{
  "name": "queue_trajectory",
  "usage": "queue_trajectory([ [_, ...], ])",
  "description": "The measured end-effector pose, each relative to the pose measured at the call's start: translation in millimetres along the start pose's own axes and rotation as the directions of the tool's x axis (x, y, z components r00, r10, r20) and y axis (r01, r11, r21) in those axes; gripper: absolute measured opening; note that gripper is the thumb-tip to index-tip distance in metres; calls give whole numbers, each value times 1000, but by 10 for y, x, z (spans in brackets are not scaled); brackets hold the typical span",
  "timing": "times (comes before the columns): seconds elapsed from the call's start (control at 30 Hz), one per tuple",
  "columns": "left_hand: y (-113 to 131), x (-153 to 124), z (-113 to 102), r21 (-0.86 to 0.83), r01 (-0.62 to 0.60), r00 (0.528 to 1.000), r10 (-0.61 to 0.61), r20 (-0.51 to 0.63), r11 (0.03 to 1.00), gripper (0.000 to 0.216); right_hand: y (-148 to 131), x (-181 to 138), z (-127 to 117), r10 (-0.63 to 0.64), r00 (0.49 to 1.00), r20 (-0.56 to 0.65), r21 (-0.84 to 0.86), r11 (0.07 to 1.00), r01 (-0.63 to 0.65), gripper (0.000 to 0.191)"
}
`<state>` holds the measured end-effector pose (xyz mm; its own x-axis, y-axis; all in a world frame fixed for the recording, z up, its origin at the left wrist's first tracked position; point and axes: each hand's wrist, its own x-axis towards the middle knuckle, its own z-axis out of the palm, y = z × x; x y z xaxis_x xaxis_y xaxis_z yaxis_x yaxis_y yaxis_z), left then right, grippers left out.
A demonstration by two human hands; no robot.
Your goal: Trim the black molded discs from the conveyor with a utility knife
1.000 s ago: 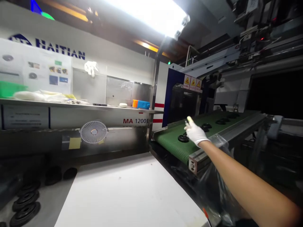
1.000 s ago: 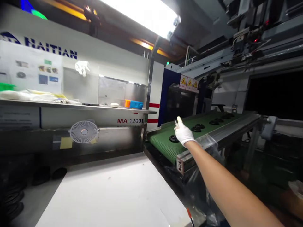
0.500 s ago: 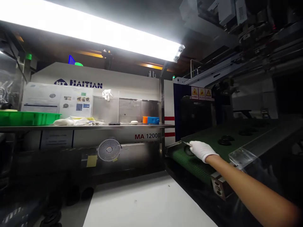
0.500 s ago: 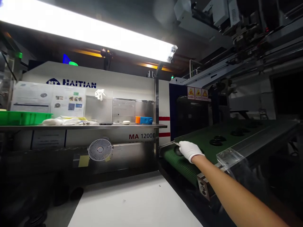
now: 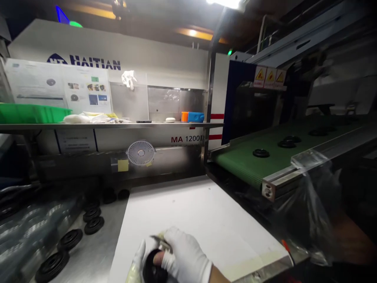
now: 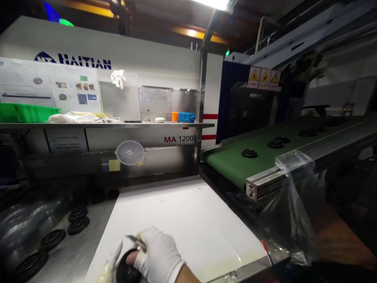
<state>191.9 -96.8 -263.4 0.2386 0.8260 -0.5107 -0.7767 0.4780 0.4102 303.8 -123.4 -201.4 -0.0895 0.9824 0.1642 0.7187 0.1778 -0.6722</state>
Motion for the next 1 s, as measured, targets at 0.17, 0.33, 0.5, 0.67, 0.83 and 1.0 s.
queue_trajectory([
  [0.17,367,-134,-134,-81,-36,999,38,23,996,24,137,-145,51,-73,995,-70,182,980,84,32],
  [0.33,368,-158,-99,-92,-215,973,221,60,972,11,238,-323,351,-17,1000,3,105,994,17,26],
  [0.5,225,-143,39,-75,-116,987,123,102,990,7,173,-343,450,-26,995,-93,-228,974,4,27],
  [0.67,125,-121,-27,19,-286,943,278,181,958,19,161,-337,489,-22,992,-126,-314,949,-19,25],
  [0.83,28,-119,-106,71,-553,816,523,245,830,60,132,-380,587,35,992,-120,-299,952,-70,24],
  [1.0,62,-86,-10,-22,-387,912,387,138,922,15,132,-379,605,105,988,-110,-268,954,-132,25],
])
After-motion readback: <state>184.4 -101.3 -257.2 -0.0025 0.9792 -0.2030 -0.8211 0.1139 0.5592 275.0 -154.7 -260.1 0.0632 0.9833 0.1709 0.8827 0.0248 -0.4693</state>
